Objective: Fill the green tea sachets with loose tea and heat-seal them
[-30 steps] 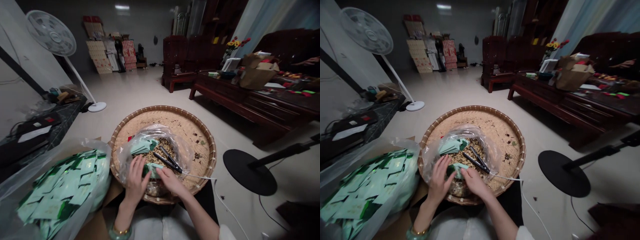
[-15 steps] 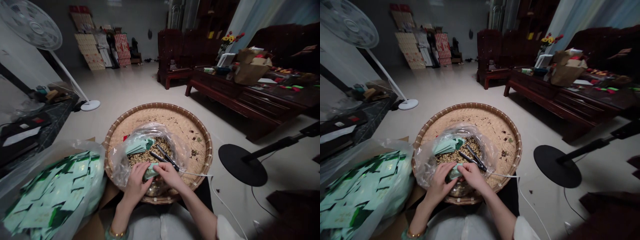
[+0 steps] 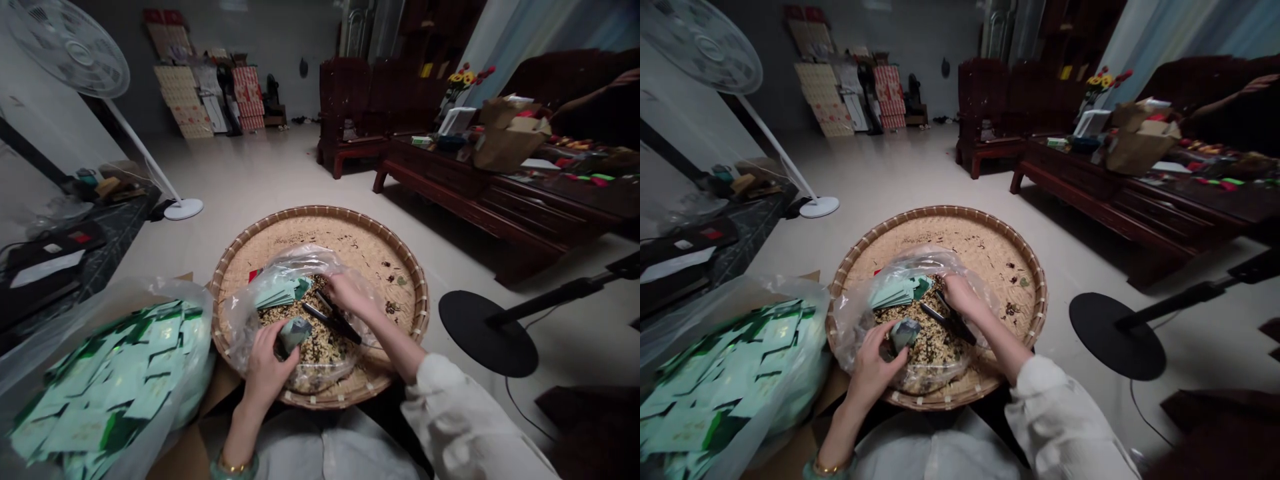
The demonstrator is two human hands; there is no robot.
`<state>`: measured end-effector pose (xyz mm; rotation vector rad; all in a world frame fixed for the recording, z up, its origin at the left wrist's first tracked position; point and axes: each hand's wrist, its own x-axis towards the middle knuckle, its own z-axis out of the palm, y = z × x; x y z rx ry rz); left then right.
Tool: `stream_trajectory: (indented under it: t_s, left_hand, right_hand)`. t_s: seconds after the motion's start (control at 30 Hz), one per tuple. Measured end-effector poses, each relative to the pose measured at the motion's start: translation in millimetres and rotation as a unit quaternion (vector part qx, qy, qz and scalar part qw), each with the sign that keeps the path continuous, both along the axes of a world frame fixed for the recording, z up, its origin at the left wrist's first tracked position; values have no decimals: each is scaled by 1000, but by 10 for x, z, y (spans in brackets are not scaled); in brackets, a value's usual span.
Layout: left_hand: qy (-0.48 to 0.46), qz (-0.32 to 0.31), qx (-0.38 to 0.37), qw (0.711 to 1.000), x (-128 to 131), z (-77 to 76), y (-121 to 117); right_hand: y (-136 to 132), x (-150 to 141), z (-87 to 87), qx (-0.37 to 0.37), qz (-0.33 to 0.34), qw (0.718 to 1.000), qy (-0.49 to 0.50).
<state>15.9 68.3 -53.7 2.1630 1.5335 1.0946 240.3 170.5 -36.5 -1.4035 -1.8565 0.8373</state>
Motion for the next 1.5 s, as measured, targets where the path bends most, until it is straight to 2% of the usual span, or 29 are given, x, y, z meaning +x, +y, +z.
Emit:
stream_trajectory:
  t_s: [0.1,0.27,0.37,0.57,0.7,0.87,0.97,1.07,1.2,1.33,1.43,1.5]
  left_hand:
    - [-8,1,-3,1000,0,-12,-9]
    - [-24,11,-18,999,-33,-6,-29]
    - [-33,18,-20,999,-50,-14,-27]
    - [-41,21,-16,999,-52,-51,-9]
    - [-50,31,-11,998,-67,-45,-11]
    - [-58,55,-12,997,-97,-67,-4]
    - [-70,65,-18,995,-117,-88,8]
    - [-87,77,-28,993,-148,-104,6]
    - [-82,78,-47,993,-188,-113,-18]
    - [-80,62,-51,994,-185,-95,-32]
    - [-78,55,-46,994,-159,-71,-27]
    - [-77,53,-46,995,-143,-60,-23]
  right_hand:
    - [262,-2,-82,-8,42,998,-46]
    - [500,2,-183,-22,40,995,-86]
    - [550,36,-248,-41,30,991,-125]
    - [524,62,-330,-48,8,991,-126]
    - [477,104,-271,-37,-10,994,-102]
    - [329,113,-32,-20,-21,998,-48]
    - [109,-20,97,-67,4,998,16]
    - [-184,-218,128,-196,46,960,197]
    - [-493,-373,106,-277,9,890,361]
    - [-605,-346,123,-305,-23,859,411]
    - [-642,-317,109,-319,-17,844,431]
    - [-672,-320,73,-341,-11,825,451]
